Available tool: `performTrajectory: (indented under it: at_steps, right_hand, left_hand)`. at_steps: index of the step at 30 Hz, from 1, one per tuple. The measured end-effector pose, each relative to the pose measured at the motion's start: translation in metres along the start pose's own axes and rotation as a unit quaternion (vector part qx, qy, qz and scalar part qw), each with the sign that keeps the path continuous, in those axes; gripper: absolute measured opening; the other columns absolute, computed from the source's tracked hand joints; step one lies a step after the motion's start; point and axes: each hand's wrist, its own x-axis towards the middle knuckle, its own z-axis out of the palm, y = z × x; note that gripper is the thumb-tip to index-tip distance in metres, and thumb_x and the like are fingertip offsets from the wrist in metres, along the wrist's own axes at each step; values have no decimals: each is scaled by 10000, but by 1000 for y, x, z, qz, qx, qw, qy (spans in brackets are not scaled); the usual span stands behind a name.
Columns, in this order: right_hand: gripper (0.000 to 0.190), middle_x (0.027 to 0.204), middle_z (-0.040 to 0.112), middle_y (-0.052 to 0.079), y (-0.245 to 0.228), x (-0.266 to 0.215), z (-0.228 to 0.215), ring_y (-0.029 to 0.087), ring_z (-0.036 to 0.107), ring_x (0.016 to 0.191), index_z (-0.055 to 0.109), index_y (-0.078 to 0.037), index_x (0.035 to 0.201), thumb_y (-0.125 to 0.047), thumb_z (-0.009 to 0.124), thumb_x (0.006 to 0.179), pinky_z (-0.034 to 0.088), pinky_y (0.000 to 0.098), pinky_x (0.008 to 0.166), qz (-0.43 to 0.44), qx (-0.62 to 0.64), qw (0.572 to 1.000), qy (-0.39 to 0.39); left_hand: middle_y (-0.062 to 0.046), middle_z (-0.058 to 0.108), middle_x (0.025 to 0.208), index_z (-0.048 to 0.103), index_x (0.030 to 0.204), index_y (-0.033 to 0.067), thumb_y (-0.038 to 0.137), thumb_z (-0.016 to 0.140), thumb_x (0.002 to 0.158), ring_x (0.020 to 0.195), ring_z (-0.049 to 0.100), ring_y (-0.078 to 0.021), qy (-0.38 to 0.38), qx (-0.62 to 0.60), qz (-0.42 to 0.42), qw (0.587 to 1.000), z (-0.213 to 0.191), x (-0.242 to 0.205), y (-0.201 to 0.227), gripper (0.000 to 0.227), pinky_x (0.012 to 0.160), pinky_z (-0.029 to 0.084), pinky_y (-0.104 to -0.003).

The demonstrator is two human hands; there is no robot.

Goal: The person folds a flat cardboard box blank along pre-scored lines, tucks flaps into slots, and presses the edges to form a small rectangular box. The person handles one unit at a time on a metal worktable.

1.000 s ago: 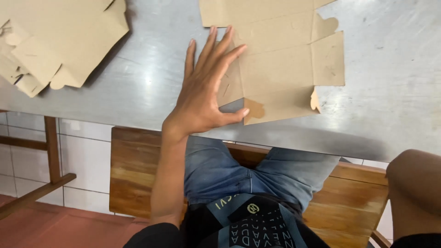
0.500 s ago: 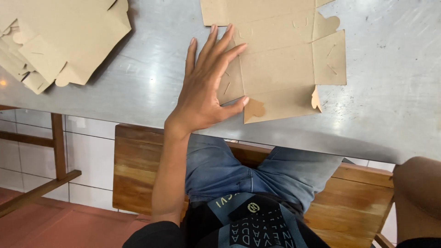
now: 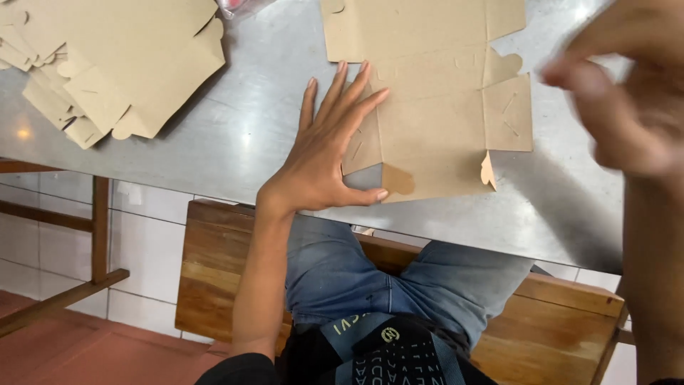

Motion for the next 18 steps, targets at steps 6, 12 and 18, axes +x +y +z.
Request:
performTrajectory:
  at_steps: [6,12,18]
  right_hand:
    - [115,728,651,74,16,27,32,120,405,504,772,10,996,-73,695,1018,310,265,499,29,-3,983,-183]
    - [95,698,647,32,11,21,66,111,422,510,763,-22,970,-81,699,1005,318,267,507,17,31,979,-199]
    - [98,680,641,9,12,17,76,125,490,525,762,-48,943,-103,714,1008,359,272,531,-41,-32,982,-181]
  left_hand:
    - [-116,94,1783,254,1669,180,576,883,857,1679,5,-355,31,-7,3,1000,6,-1,-3,1100,1354,-59,-626]
    - [-108,190,1767,322,1629,177,432,813,937,1676,82,-340,65,-26,-14,997,8,0,1,886,1360,-18,-605]
    - [-93,235,1755,348,1614,177,377,779,962,1672,125,-325,84,-23,-17,996,9,1,3,806,1367,3,-589]
